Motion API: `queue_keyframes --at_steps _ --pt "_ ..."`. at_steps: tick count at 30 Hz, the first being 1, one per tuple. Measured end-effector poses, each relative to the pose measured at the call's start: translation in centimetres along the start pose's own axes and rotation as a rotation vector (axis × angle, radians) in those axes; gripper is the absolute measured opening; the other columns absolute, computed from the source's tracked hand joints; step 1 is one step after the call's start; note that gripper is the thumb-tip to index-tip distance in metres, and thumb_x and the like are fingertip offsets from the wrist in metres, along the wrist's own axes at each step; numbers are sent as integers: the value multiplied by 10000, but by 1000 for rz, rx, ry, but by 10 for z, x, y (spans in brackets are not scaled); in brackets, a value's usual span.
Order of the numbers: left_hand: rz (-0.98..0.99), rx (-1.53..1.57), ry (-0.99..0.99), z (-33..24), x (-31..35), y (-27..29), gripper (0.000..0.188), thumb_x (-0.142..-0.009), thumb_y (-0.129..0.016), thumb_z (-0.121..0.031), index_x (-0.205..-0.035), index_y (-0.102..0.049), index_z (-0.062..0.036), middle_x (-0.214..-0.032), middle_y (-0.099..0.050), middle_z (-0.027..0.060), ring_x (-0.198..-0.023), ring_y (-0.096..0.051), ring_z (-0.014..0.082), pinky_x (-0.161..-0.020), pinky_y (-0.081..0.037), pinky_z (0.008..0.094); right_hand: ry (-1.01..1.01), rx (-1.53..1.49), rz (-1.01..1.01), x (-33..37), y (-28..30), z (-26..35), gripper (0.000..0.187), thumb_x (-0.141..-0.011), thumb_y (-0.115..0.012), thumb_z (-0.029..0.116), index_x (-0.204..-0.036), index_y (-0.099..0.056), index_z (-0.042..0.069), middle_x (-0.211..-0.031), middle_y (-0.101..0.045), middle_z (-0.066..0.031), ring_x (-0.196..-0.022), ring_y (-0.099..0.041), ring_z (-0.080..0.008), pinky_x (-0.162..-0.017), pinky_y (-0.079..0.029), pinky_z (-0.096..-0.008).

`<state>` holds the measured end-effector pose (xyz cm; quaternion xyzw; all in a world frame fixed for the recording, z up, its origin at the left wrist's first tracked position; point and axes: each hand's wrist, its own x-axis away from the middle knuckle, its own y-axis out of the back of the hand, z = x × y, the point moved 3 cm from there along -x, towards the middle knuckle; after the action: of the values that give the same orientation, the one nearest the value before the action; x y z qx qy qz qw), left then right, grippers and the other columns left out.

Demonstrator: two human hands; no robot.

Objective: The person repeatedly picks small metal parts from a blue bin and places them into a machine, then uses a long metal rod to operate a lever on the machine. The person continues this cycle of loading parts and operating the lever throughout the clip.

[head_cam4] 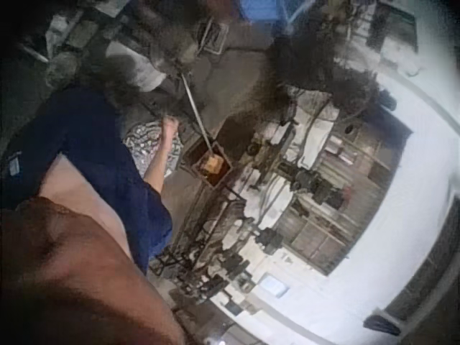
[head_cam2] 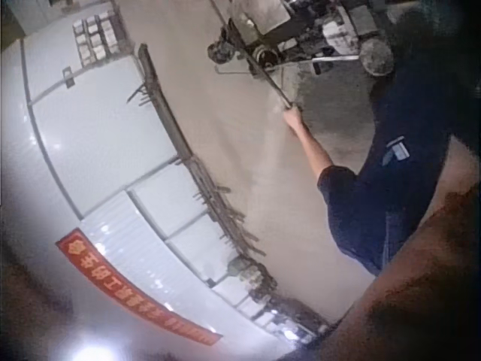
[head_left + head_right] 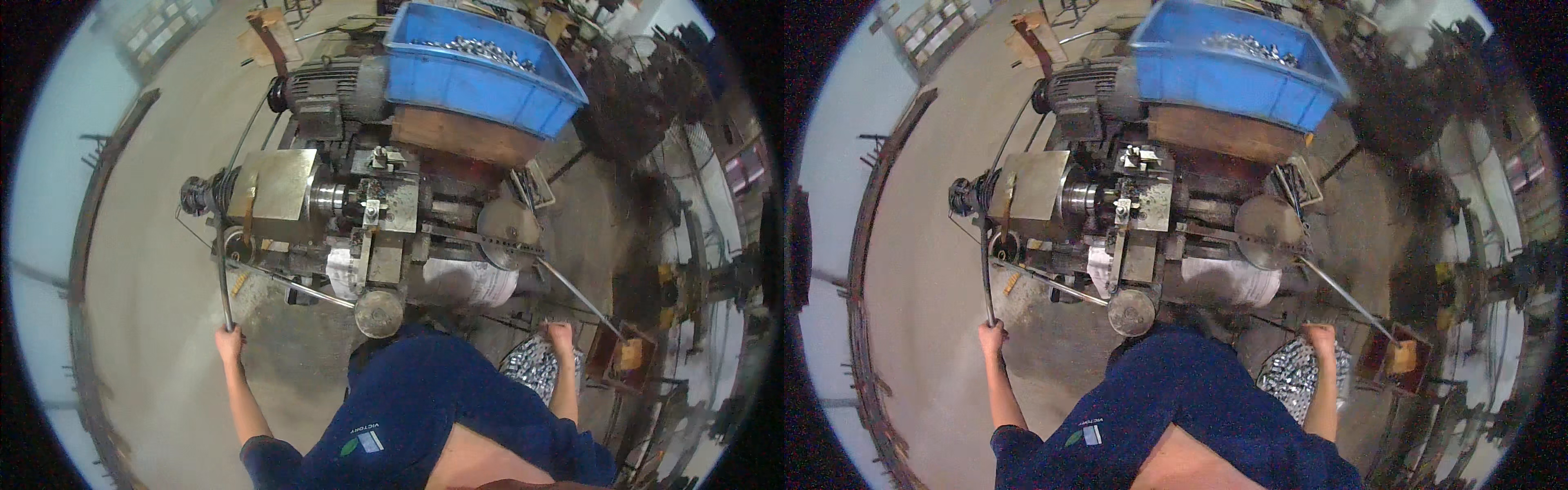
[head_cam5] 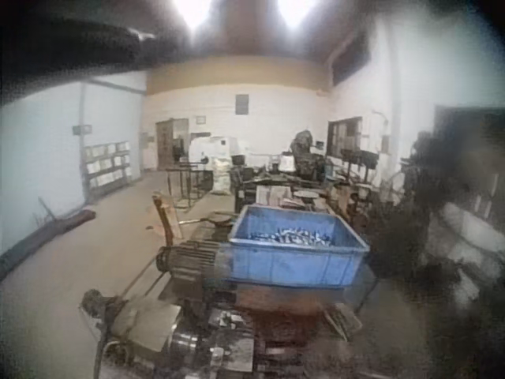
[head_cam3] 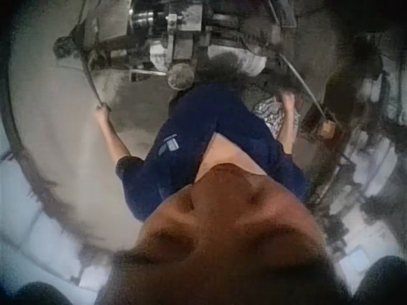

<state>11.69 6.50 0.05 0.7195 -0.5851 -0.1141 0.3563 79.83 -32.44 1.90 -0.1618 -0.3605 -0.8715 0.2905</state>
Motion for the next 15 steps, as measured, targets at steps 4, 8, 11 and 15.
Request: queue_keyframes --at_steps 4,8,11,15 --pt "18 -15 -26 -11 0 -2 175 -710 -565 -114 -772 -556 49 -526 -541 90 -467 -557 178 -467 -446 295 517 -114 297 -4 -57 113 153 -673 -548 42 -758 -657 -24 -700 -615 -67 -649 -552 -132 -601 -429 -247" --pt "-25 -61 -22 -20 10 7 193 -692 -578 -148 -757 -574 33 -545 -563 103 -471 -566 177 -472 -450 298 1071 86 487 25 -161 265 257 -556 -590 81 -799 -666 47 -884 -565 -128 -805 -562 -238 -713 -436 -294" --pt "-74 -151 -76 -27 13 9 200 -687 -577 -174 -709 -580 24 -547 -571 103 -470 -571 180 -479 -449 315 1451 260 440 59 -230 347 259 -561 -599 131 -796 -656 41 -952 -540 -152 -880 -539 -287 -779 -435 -332" --pt "21 -447 88 1 13 5 519 -698 -593 -366 -1099 -523 -43 -977 -584 184 -939 -550 327 -808 -432 413 1551 882 345 54 -318 380 243 -535 -605 131 -727 -624 -16 -978 -529 -195 -919 -523 -320 -778 -453 -339"
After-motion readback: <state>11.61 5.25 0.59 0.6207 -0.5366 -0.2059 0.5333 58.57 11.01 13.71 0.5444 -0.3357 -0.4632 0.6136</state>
